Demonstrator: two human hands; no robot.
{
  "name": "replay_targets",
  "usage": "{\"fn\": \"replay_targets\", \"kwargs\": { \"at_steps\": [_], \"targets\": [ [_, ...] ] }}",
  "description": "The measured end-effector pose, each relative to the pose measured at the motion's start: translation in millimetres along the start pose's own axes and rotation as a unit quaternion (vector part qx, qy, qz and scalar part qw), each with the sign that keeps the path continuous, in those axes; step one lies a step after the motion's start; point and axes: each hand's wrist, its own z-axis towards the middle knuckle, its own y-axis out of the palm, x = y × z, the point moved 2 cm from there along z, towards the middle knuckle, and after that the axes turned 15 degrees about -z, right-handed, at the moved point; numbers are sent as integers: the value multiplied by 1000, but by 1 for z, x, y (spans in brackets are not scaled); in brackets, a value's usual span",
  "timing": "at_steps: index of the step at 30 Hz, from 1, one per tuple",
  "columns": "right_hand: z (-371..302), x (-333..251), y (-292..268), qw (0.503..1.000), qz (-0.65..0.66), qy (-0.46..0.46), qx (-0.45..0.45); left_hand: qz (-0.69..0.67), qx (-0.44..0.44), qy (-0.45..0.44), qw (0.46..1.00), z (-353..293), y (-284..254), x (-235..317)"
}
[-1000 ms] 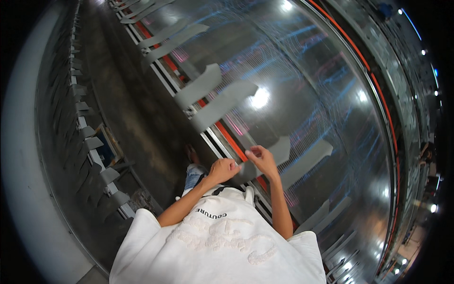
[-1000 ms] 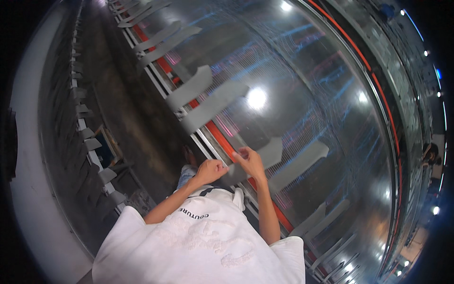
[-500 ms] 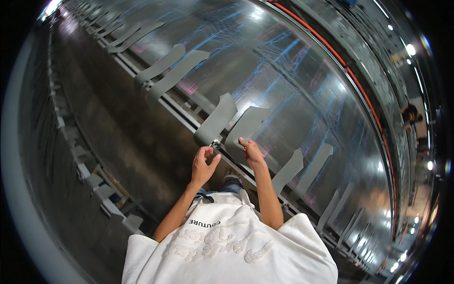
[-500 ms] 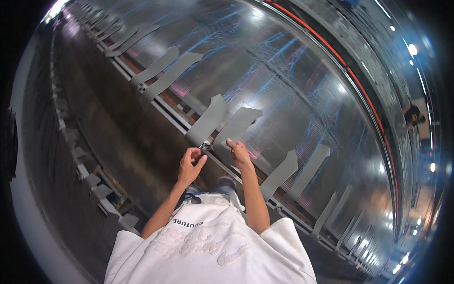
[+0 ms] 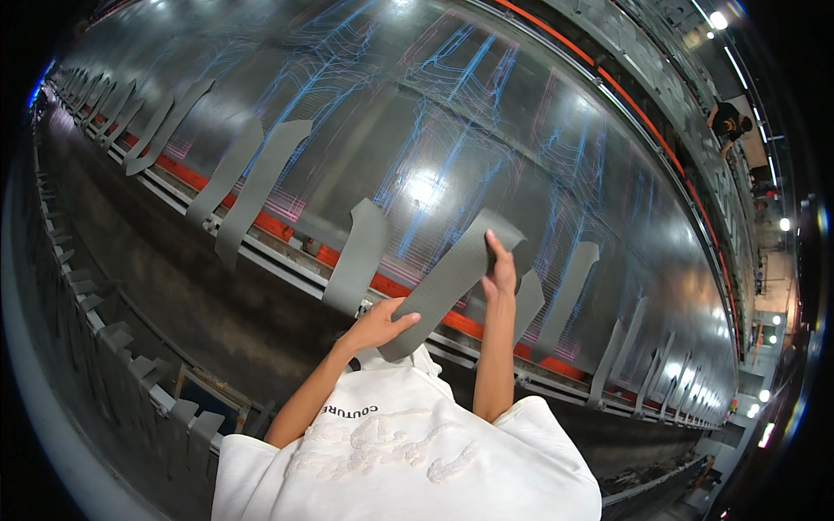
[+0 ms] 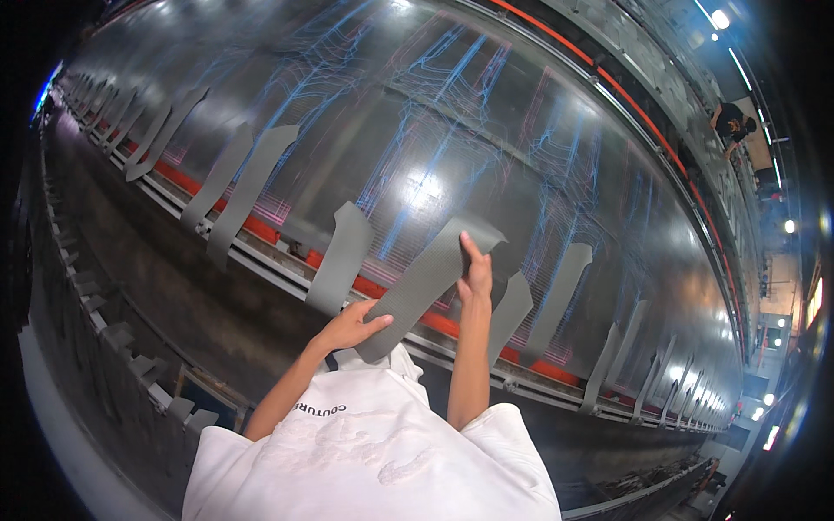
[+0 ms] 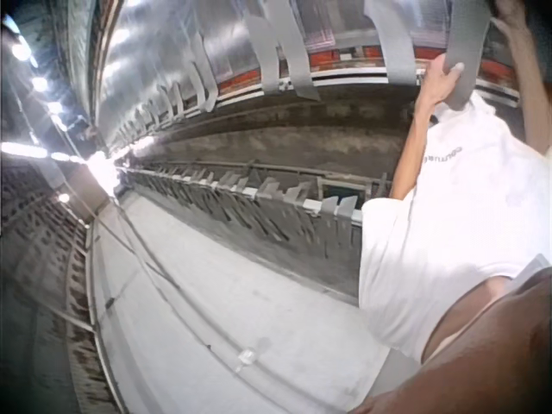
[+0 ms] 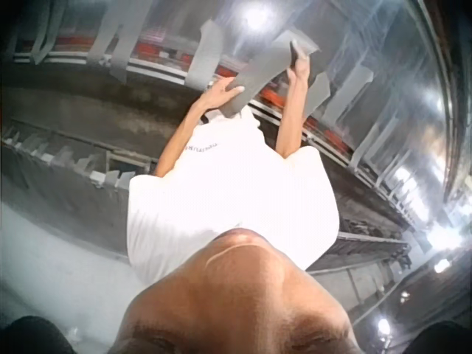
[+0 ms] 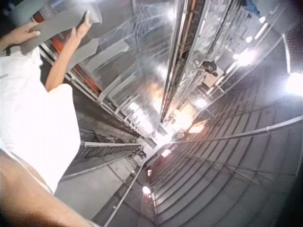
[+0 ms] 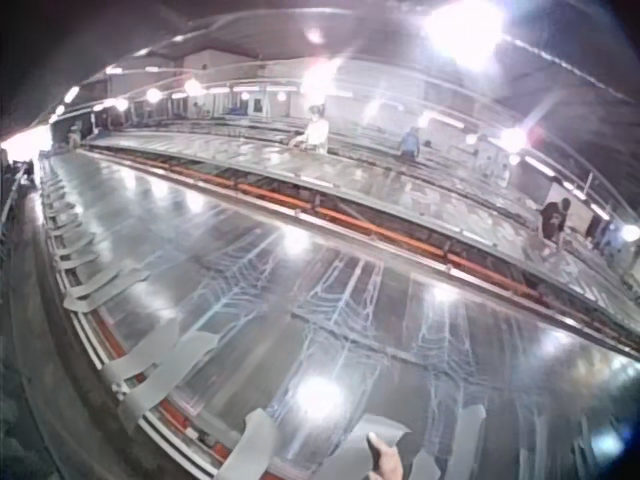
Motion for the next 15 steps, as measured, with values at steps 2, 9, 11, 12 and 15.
{"fn": "replay_targets", "kwargs": {
  "at_steps": [2,9,11,12,15],
  "targets": [
    [30,-22,24,993,-73,-55,79,6,83,-7,997,14,-20,-28],
    [162,-24,24,917,-344,-96,179,27,209,-40,977,66,-43,-85],
    [190,-12,30,893,-395,-129,173,22,226,-49,973,80,-41,-85],
    [205,-6,29,880,-419,-144,171,21,234,-55,971,87,-40,-84],
    [225,5,43,860,-452,-144,189,10,300,-42,953,106,-43,-95]
  ]
}}
